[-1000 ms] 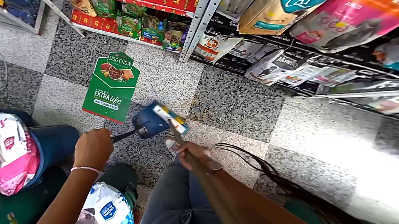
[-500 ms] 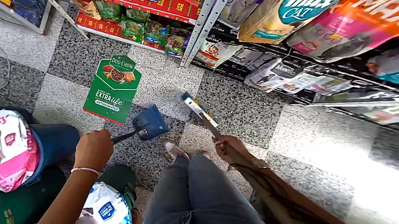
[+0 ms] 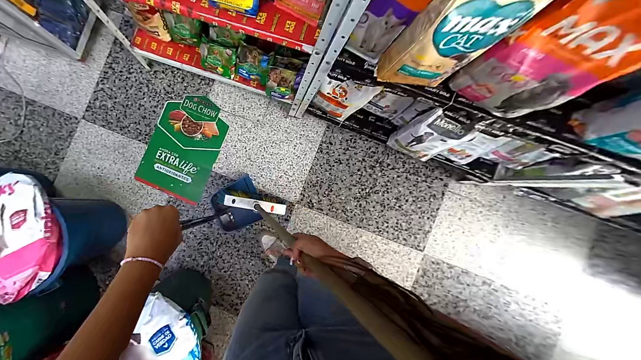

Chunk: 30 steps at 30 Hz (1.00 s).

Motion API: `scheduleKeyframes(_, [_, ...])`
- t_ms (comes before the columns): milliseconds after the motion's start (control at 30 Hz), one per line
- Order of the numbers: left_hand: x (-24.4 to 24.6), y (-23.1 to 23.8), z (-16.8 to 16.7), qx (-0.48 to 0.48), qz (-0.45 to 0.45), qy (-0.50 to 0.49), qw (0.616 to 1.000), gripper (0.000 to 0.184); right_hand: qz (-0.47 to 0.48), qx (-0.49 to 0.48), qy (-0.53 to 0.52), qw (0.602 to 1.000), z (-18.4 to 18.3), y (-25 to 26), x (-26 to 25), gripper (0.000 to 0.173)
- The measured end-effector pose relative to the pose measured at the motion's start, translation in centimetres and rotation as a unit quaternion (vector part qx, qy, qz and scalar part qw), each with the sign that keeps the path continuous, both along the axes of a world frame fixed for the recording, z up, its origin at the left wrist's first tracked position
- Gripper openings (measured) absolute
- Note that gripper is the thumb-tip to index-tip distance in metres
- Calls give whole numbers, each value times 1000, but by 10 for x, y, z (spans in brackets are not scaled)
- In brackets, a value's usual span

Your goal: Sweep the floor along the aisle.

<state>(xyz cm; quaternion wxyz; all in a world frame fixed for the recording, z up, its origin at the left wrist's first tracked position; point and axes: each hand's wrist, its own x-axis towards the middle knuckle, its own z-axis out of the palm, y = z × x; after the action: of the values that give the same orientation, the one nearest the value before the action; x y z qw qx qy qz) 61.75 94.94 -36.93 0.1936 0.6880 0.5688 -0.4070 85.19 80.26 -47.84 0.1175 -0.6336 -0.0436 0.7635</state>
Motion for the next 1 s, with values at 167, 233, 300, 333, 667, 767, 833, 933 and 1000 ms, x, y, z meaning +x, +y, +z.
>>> scheduleKeyframes(167, [6,-5,2,2,16,-2,1000,25,189,23,-52,980,15,16,42,27])
scheduleKeyframes(233, [11,-7,3,-1,21,2,1000,25,211,34,-69,974,8,21,58,41])
scheduleKeyframes(300, [15,-9,4,0,28,2,1000,24,241,42,-73,967,-1,29,76,47])
scheduleKeyframes(333, [16,-10,3,2,29,2,1000,24,258,46,-77,962,-5,34,84,46])
scheduleKeyframes(667, [26,-5,-4,25,60,26,998,24,400,38,-103,910,-36,58,140,34])
scheduleKeyframes(767, [32,-1,-3,33,63,26,997,23,391,33,-97,914,-40,55,153,39])
scheduleKeyframes(833, [37,3,-3,36,71,31,996,23,382,32,-90,919,-42,55,160,37])
scheduleKeyframes(933, [48,8,-5,39,79,36,995,23,373,36,-77,924,-41,54,167,33])
scheduleKeyframes(1000, [57,10,-9,37,77,44,995,23,377,40,-73,922,-41,55,170,30])
